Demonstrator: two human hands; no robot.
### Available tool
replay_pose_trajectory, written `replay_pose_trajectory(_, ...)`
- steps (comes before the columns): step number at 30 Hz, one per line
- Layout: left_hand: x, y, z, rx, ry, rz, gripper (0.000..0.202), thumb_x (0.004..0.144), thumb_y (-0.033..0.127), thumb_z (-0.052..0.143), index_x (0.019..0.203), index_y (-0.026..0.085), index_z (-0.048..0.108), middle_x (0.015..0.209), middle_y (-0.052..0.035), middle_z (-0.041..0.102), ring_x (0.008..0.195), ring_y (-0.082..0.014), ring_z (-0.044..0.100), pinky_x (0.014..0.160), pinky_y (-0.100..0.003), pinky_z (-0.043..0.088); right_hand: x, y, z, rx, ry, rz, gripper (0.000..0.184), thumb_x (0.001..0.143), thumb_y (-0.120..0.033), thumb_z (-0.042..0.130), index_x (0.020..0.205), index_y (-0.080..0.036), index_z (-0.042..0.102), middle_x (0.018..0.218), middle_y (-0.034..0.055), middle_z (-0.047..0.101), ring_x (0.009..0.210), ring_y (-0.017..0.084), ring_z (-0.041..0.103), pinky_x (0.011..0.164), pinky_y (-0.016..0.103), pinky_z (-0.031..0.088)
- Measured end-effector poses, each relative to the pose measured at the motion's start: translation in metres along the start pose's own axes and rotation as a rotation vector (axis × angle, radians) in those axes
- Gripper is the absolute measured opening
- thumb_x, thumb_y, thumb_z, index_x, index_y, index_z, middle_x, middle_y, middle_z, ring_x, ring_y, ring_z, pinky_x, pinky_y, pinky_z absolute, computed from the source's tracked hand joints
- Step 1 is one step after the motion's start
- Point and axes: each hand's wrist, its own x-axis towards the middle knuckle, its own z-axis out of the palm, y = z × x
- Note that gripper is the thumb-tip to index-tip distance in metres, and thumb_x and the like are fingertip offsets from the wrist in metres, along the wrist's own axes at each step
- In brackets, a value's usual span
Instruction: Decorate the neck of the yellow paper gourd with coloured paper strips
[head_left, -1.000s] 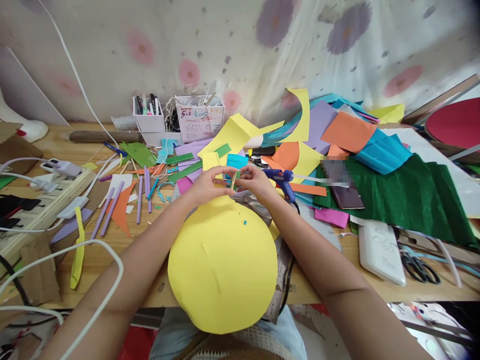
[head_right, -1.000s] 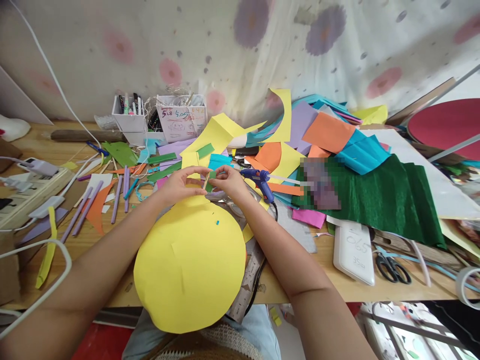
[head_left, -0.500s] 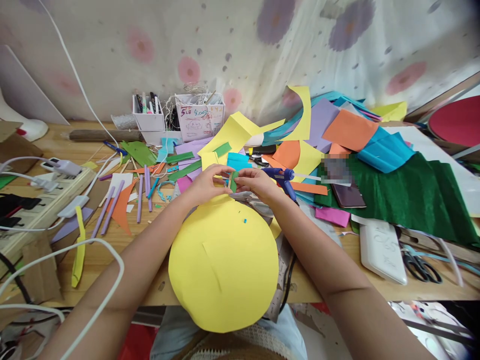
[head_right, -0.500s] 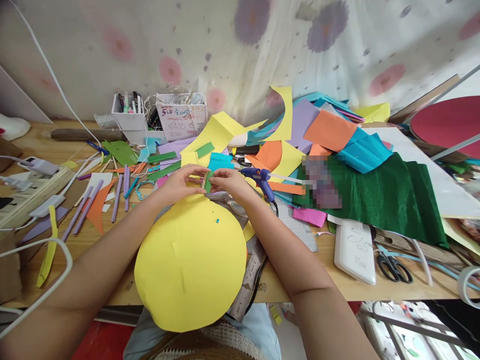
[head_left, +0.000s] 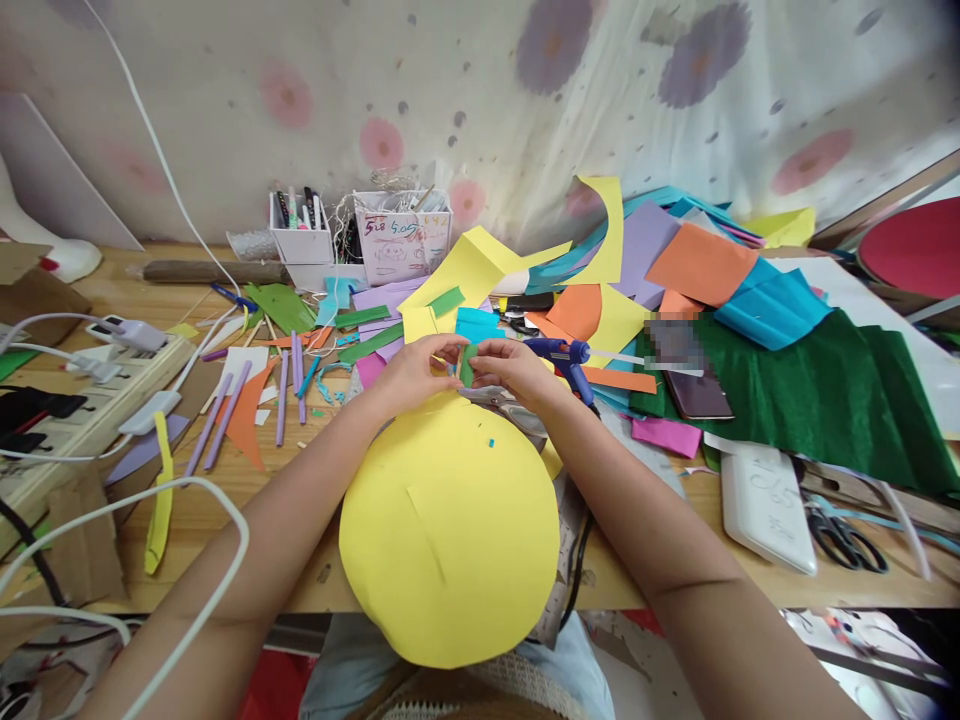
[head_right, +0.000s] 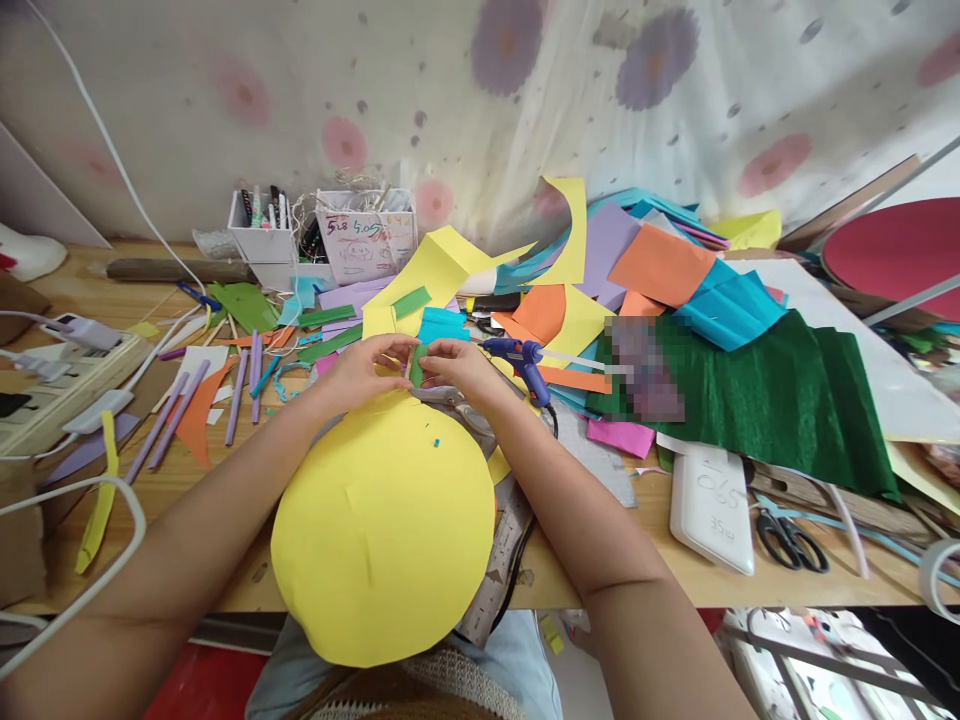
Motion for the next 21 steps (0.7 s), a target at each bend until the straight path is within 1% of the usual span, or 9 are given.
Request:
replay_pose_trajectory(6,-0.001,0.004,0.001,0.140,0.002,0.012,0.049,0.061,0.015,0.070,0.110,0.018,0.061,0.103,-0.0066,0.064,0.085,-0.0168,0.061,0.079,-0.033,0.050,0.000,0.001,0.001,-0.019,0.011,-0.035,0.022,0.055,-0.024,0.075,0.066,-0.016,0.059,0.066,-0.0018,0.061,0.060,0.011,0.060,0.060,0.025,0.052)
replay_pose_trajectory(8,-0.001,0.003,0.003,0.164,0.000,0.014,0.049,0.062,0.015,0.070,0.110,0.018,0.060,0.104,-0.0071,0.064,0.084,-0.0164,0.061,0.080,-0.033,0.050,0.000,0.001,0.001,-0.008,0.001,-0.039,0.022,0.055,-0.024,0.075,0.067,-0.017,0.058,0.066,-0.0020,0.061,0.061,0.011,0.060,0.062,0.026,0.052)
replay_pose_trajectory(11,-0.002,0.004,0.004,0.178,0.001,0.021,0.049,0.062,0.016,0.070,0.110,0.017,0.060,0.104,-0.0077,0.064,0.086,-0.0173,0.061,0.081,-0.033,0.050,0.001,0.002,0.001,0.015,-0.004,-0.043,0.023,0.056,-0.024,0.074,0.069,-0.017,0.057,0.066,-0.0024,0.062,0.061,0.011,0.061,0.062,0.027,0.052)
replay_pose_trajectory(15,-0.003,0.009,0.003,0.242,0.006,0.030,0.047,0.064,0.017,0.070,0.110,0.016,0.061,0.101,-0.0070,0.064,0.087,-0.0170,0.061,0.081,-0.032,0.049,0.000,0.002,0.002,0.022,0.001,-0.048,0.023,0.056,-0.023,0.073,0.070,-0.017,0.056,0.067,-0.0026,0.062,0.061,0.011,0.062,0.061,0.027,0.052)
replay_pose_trajectory(21,-0.004,0.013,0.000,0.378,-0.024,0.065,0.043,0.065,0.022,0.071,0.108,0.019,0.064,0.092,-0.0036,0.064,0.084,-0.0177,0.061,0.079,-0.031,0.047,-0.001,0.001,0.005,0.030,0.013,-0.032,0.027,0.053,-0.025,0.076,0.068,-0.016,0.055,0.065,-0.0020,0.062,0.061,0.011,0.061,0.060,0.026,0.051)
